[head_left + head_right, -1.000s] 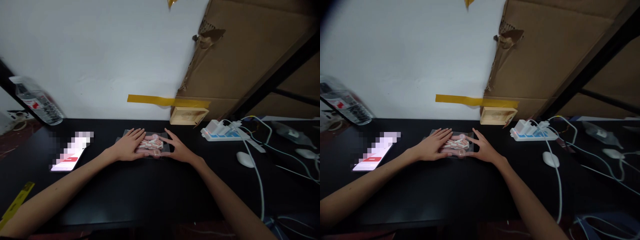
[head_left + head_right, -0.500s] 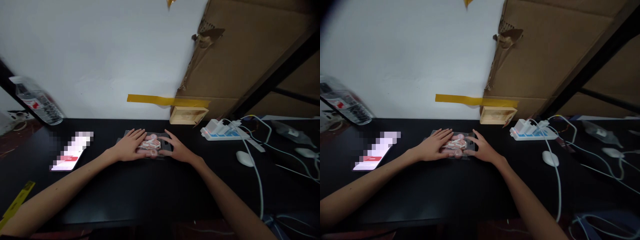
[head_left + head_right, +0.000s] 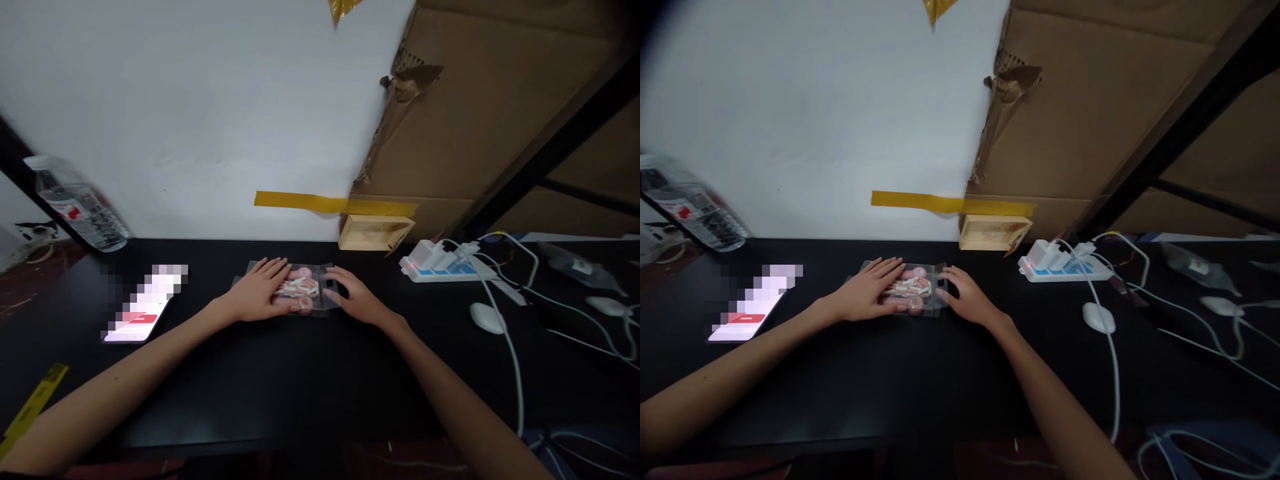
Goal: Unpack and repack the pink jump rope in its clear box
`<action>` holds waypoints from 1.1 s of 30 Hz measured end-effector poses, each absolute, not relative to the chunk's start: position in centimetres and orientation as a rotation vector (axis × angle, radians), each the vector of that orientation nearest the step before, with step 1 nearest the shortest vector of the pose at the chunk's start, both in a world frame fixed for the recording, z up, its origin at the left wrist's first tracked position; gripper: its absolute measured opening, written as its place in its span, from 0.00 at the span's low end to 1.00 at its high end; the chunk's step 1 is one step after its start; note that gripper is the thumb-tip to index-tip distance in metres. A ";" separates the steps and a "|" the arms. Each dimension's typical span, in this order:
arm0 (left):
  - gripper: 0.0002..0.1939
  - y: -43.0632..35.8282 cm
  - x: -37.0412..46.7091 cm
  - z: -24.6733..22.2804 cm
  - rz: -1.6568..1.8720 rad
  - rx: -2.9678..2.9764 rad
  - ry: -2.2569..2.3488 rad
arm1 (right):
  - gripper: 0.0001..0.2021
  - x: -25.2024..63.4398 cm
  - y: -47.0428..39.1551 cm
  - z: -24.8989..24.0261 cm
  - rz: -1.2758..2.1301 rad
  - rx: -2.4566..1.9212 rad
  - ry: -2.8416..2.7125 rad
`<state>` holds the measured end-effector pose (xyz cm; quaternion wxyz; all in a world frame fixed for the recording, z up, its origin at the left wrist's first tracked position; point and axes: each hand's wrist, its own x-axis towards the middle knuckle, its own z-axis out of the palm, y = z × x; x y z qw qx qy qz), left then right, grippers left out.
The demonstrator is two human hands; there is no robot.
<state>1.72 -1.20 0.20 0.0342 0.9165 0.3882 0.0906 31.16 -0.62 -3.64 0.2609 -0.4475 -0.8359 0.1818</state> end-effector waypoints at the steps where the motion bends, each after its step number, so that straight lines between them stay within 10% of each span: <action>1: 0.47 -1.2 1.7 0.1 0.290 2.819 1.190 | 0.21 31.0 -0.7 -3.6 0.498 -1.191 -2.286; 13: 0.45 0.0 0.6 -0.2 0.332 2.816 1.285 | 0.25 33.2 -1.1 -0.8 0.881 -1.208 -2.309; 33: 0.46 -0.2 0.7 0.0 0.304 2.841 1.292 | 0.21 29.8 -1.9 -2.1 0.196 -1.331 -2.114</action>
